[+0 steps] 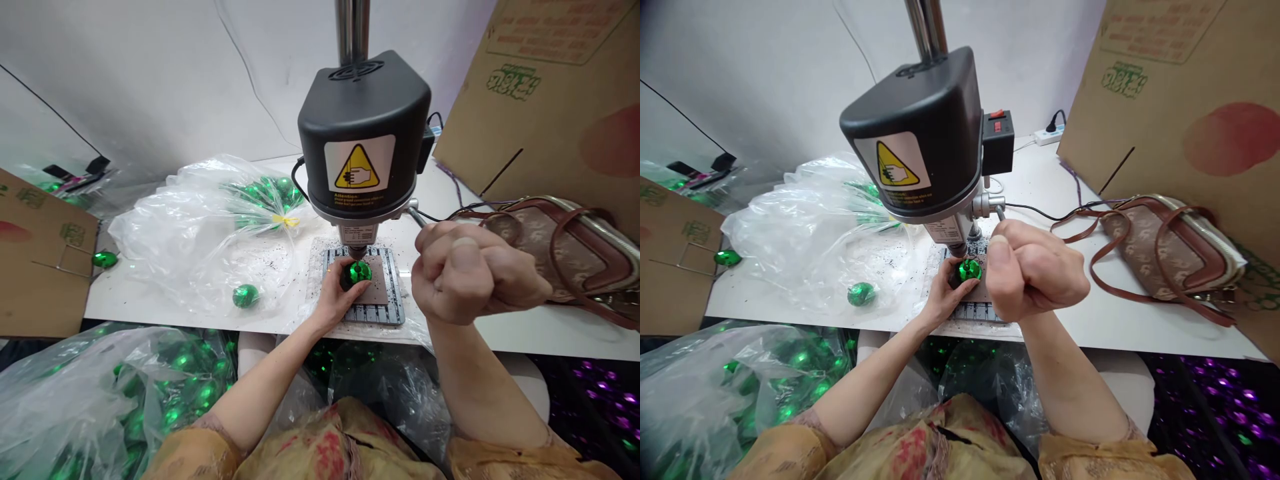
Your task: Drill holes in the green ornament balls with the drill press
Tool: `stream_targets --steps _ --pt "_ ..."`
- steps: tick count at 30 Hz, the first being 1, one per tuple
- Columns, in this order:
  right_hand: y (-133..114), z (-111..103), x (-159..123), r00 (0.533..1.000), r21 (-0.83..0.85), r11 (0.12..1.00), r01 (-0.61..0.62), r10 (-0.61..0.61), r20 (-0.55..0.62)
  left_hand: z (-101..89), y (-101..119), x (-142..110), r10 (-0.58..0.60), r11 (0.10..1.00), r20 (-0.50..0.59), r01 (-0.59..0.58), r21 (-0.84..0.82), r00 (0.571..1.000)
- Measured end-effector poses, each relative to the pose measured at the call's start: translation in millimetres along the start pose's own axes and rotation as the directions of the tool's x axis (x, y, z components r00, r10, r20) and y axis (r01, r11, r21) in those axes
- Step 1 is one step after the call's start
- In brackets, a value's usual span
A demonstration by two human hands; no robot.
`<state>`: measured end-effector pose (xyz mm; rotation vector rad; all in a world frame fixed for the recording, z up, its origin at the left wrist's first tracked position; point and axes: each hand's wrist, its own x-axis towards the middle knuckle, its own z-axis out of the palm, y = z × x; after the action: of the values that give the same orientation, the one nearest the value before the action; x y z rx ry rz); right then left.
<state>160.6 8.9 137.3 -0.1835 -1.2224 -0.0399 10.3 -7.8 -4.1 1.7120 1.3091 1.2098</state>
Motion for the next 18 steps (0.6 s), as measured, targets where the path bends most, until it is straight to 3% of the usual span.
stream_targets --steps 7,13,15,18 --pt "6.7 0.0 -7.6 0.997 0.024 0.999 0.047 -0.046 -0.061 -0.1 0.1 0.4 0.010 1.000 0.003 -0.010 -0.006 1.000" --pt "9.9 -5.8 -21.0 0.996 0.014 0.997 0.079 -0.078 -0.047 -0.2 -1.5 -0.2 -0.001 1.000 0.001 0.001 -0.025 1.000" --pt "3.5 -4.8 -17.3 0.997 0.009 1.000 0.030 -0.029 -0.068 0.4 -1.8 0.1 0.001 1.000 0.002 -0.001 -0.029 1.000" --pt "-8.6 4.4 4.6 0.982 -0.045 0.982 -0.185 0.182 -0.058 1.7 2.8 1.0 -0.018 1.000 -0.007 0.018 0.005 1.000"
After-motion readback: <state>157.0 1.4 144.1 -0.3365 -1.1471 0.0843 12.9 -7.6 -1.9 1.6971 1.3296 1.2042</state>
